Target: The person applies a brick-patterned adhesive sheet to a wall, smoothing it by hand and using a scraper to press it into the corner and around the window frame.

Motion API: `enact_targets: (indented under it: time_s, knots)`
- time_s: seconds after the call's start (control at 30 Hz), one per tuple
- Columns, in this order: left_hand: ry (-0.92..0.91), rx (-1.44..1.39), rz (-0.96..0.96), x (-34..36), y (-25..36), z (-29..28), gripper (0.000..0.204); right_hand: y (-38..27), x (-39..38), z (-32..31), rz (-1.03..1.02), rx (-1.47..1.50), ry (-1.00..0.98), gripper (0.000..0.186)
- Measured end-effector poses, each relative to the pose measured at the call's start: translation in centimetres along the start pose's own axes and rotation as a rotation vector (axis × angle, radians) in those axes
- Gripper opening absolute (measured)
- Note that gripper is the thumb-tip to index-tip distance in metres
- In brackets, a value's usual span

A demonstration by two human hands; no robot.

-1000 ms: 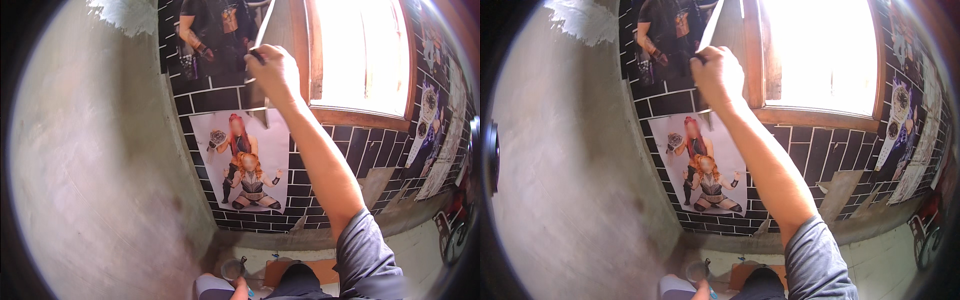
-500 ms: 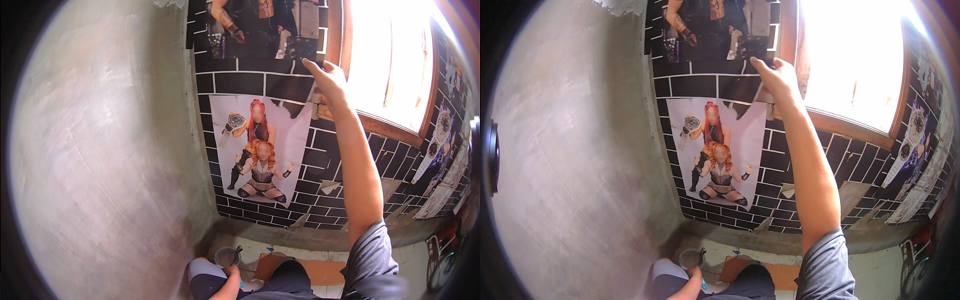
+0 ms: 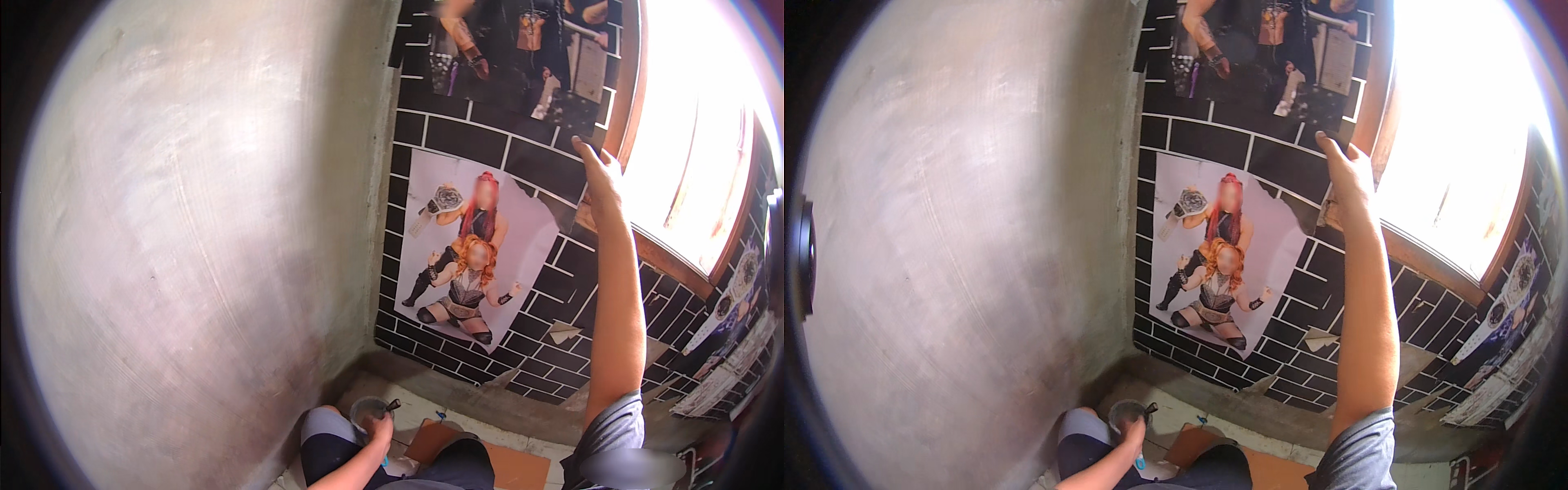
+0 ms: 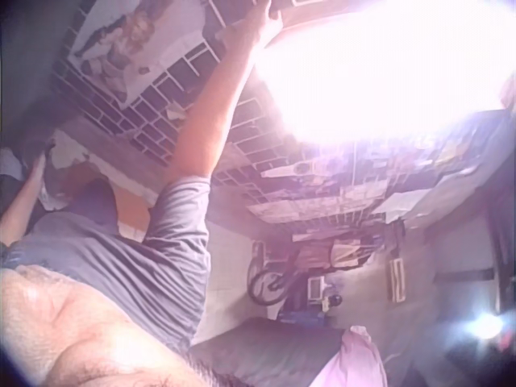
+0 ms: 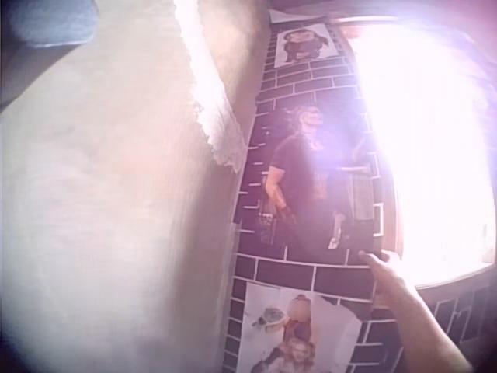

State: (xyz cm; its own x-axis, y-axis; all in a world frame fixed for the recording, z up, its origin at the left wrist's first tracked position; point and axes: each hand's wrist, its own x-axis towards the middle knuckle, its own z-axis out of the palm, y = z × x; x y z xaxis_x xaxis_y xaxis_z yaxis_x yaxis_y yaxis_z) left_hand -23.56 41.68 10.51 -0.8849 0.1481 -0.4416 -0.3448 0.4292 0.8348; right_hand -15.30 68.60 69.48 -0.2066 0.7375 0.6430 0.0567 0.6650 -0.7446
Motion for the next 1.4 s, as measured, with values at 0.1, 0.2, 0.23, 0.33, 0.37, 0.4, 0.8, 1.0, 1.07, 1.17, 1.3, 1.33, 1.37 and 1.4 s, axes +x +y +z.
enact_targets:
  time_s: [0.1, 0.2, 0.23, 0.33, 0.37, 0.4, 0.8, 1.0, 1.07, 1.17, 1.3, 1.33, 1.37, 1.4]
  knots:
    - [-0.024, -0.034, 0.306, 3.0, 1.1, 2.1, 0.041, -0.3, 0.0, 0.1, -0.025, -0.057, 0.089, 0.05]
    - [-0.175, -0.277, 0.533, 3.9, 7.2, 1.1, 0.033, 0.8, 0.4, -0.1, -0.144, 0.0, 0.124, 0.051]
    - [-0.232, -0.327, 0.592, 3.3, 9.4, -0.3, 0.031, 1.8, 1.4, -0.3, -0.137, -0.012, 0.145, 0.051]
    - [-0.265, -0.359, 0.679, 5.2, 11.3, -2.4, 0.022, 3.5, 3.3, 0.3, -0.171, -0.013, 0.137, 0.055]
    - [-0.276, -0.367, 0.675, 6.3, 11.5, -2.8, 0.02, 3.7, 3.4, 1.1, -0.194, -0.063, 0.15, 0.057]
    - [-0.322, -0.39, 0.684, 6.3, 13.0, -3.7, 0.019, 3.2, 2.8, 0.9, -0.174, -0.027, 0.123, 0.058]
    - [-0.535, -0.456, 0.592, -3.9, 30.9, -12.5, 0.014, -1.8, 2.1, 0.8, -0.308, 0.007, 0.294, 0.053]
    - [-0.583, -0.314, 0.774, -13.3, 43.5, -16.3, 0.021, -5.1, 1.8, -0.5, -0.047, 0.428, 0.112, 0.018]
    - [-0.537, -0.258, 0.923, -17.8, 49.8, -17.3, 0.019, -3.9, 1.6, -0.9, -0.157, 0.186, 0.073, 0.015]
    - [-0.333, -0.125, 1.314, -24.8, 59.6, -17.2, 0.025, -8.9, 2.0, -2.6, -0.323, -0.19, 0.071, 0.016]
    - [-0.247, 0.073, 1.467, -31.8, 70.4, -14.6, 0.035, -11.2, 1.7, -3.0, -0.161, -0.142, -0.111, 0.021]
    - [-0.126, 0.061, 1.571, -32.4, 72.2, -13.1, 0.038, -11.8, 1.7, -3.1, -0.127, -0.16, -0.121, 0.021]
    - [0.006, 0.045, 1.675, -32.5, 73.3, -11.7, 0.042, -12.1, 1.7, -3.1, -0.1, -0.173, -0.132, 0.021]
    - [0.044, 0.079, 1.653, -32.4, 73.7, -10.6, 0.04, -12.3, 1.5, -3.2, -0.078, -0.178, -0.162, 0.02]
